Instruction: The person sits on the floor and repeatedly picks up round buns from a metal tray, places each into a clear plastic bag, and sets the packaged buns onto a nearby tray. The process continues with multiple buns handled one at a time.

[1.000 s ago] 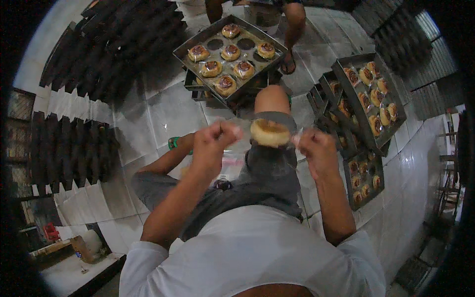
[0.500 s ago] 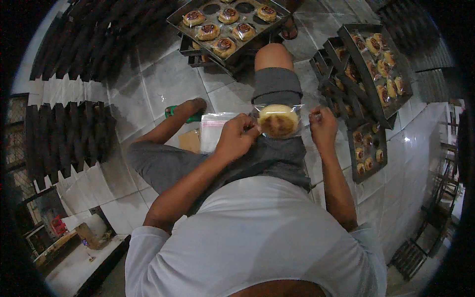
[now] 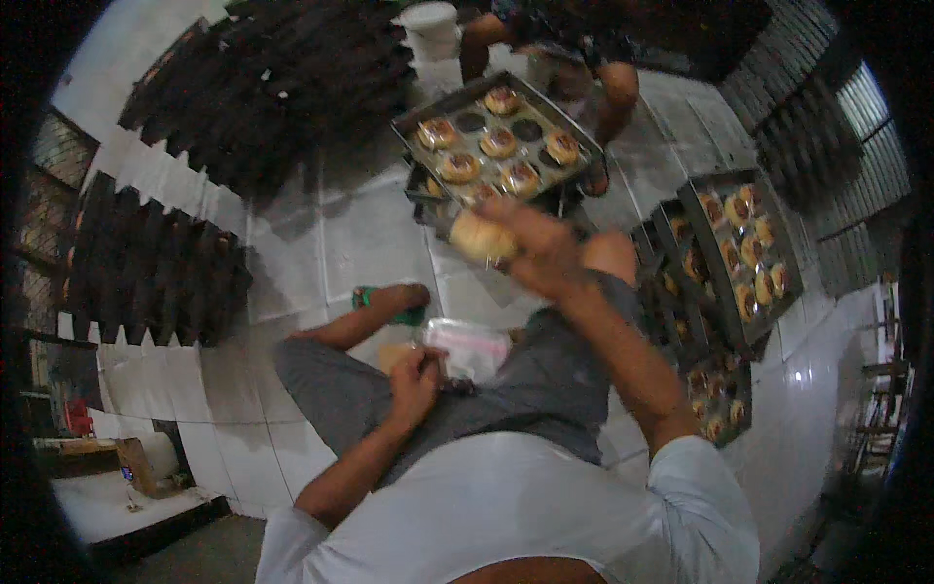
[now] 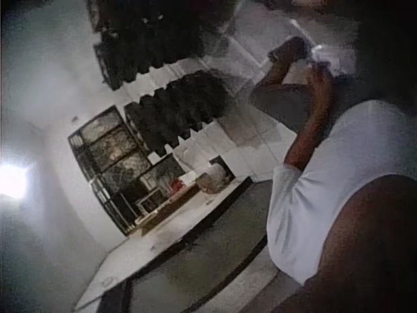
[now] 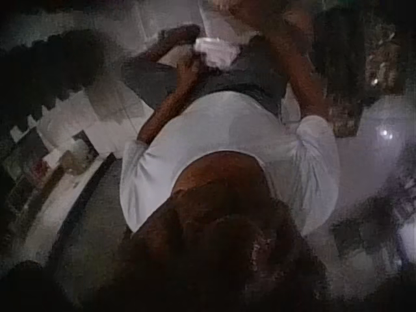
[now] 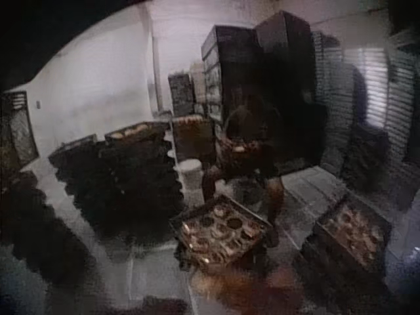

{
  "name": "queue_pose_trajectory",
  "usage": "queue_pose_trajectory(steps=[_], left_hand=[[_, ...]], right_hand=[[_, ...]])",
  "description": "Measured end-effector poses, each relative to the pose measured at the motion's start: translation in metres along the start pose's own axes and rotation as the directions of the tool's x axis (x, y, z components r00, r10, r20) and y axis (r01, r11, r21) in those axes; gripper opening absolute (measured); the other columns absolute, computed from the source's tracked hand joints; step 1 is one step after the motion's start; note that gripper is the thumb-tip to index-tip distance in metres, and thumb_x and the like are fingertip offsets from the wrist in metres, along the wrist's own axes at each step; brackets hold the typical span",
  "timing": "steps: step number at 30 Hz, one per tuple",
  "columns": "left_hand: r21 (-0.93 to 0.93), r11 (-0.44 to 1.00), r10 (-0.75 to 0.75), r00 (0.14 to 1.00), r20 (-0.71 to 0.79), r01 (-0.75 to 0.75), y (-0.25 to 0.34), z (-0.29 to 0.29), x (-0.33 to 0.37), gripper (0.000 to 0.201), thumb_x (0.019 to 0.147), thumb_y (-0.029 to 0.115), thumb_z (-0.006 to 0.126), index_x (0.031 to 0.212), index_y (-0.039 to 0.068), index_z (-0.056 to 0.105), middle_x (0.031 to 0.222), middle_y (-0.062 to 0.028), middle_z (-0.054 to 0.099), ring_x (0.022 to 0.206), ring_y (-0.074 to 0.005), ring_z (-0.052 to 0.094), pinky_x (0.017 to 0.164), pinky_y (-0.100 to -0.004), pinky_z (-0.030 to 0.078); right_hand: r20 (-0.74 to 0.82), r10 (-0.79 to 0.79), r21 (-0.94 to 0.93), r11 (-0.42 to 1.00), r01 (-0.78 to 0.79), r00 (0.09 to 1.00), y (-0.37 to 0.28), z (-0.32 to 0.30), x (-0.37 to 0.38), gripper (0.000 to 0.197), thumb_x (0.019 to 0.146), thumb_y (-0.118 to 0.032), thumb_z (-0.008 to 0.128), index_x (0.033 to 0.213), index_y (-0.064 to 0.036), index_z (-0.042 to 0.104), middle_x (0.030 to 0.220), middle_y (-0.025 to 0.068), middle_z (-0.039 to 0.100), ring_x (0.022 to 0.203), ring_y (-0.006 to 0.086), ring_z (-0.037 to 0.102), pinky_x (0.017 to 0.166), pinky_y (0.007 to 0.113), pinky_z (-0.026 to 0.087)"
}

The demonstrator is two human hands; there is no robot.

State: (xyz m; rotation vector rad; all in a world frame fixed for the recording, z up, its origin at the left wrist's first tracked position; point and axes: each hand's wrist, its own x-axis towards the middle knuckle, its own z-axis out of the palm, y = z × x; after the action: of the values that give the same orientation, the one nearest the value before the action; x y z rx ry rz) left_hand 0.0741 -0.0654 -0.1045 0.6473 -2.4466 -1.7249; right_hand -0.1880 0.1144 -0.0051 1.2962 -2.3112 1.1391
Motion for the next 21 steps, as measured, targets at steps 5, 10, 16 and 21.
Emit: queue_pose_trajectory(steps=[5,10,16,21], left_hand=[[0.078,0.997,-0.015,0.993,0.116,0.006,-0.009,-0.008,0.0,0.031,0.087,0.003,0.066,0.117,0.002,0.073,0.114,-0.0146,0.076,0.1,-0.0266,0.073,0.091,-0.0362,0.056],[0.639,0.605,0.494,0.854,0.167,-0.475,-0.019,0.014,0.015,0.035,0.083,0.013,0.072,0.117,0.006,0.075,0.119,-0.0159,0.075,0.109,-0.0321,0.072,0.111,-0.0531,0.046],[0.669,0.473,0.475,0.805,0.354,-0.573,-0.036,0.011,0.009,0.029,0.085,0.016,0.069,0.112,0.008,0.075,0.11,-0.0142,0.076,0.115,-0.0315,0.068,0.117,-0.0592,0.039],[0.524,0.629,0.6,0.787,0.142,-0.575,-0.009,-0.002,-0.007,0.03,0.08,0.008,0.073,0.11,0.01,0.075,0.095,-0.012,0.075,0.11,-0.0311,0.068,0.112,-0.0549,0.046]], right_hand=[[-0.065,0.205,-0.629,0.752,-0.2,0.977,0.092,-0.028,0.137,0.058,0.074,-0.017,0.082,0.129,-0.009,0.066,0.132,0.0173,0.069,0.119,0.0377,0.066,0.099,0.046,0.055],[0.096,0.06,-0.101,0.994,-0.05,0.994,0.064,0.059,0.085,0.049,0.083,-0.033,0.082,0.123,-0.0046,0.073,0.119,0.0214,0.074,0.109,0.0356,0.072,0.095,0.045,0.056],[0.482,0.407,0.158,0.83,-0.534,0.776,-0.006,0.112,-0.069,0.043,0.079,-0.036,0.085,0.111,-0.0068,0.08,0.1,0.0153,0.078,0.093,0.0335,0.076,0.09,0.042,0.059],[0.637,0.307,0.118,0.868,-0.483,0.707,-0.028,0.068,-0.106,0.073,0.07,-0.047,0.093,0.127,-0.0052,0.073,0.13,0.0174,0.071,0.119,0.0343,0.067,0.106,0.043,0.051]])
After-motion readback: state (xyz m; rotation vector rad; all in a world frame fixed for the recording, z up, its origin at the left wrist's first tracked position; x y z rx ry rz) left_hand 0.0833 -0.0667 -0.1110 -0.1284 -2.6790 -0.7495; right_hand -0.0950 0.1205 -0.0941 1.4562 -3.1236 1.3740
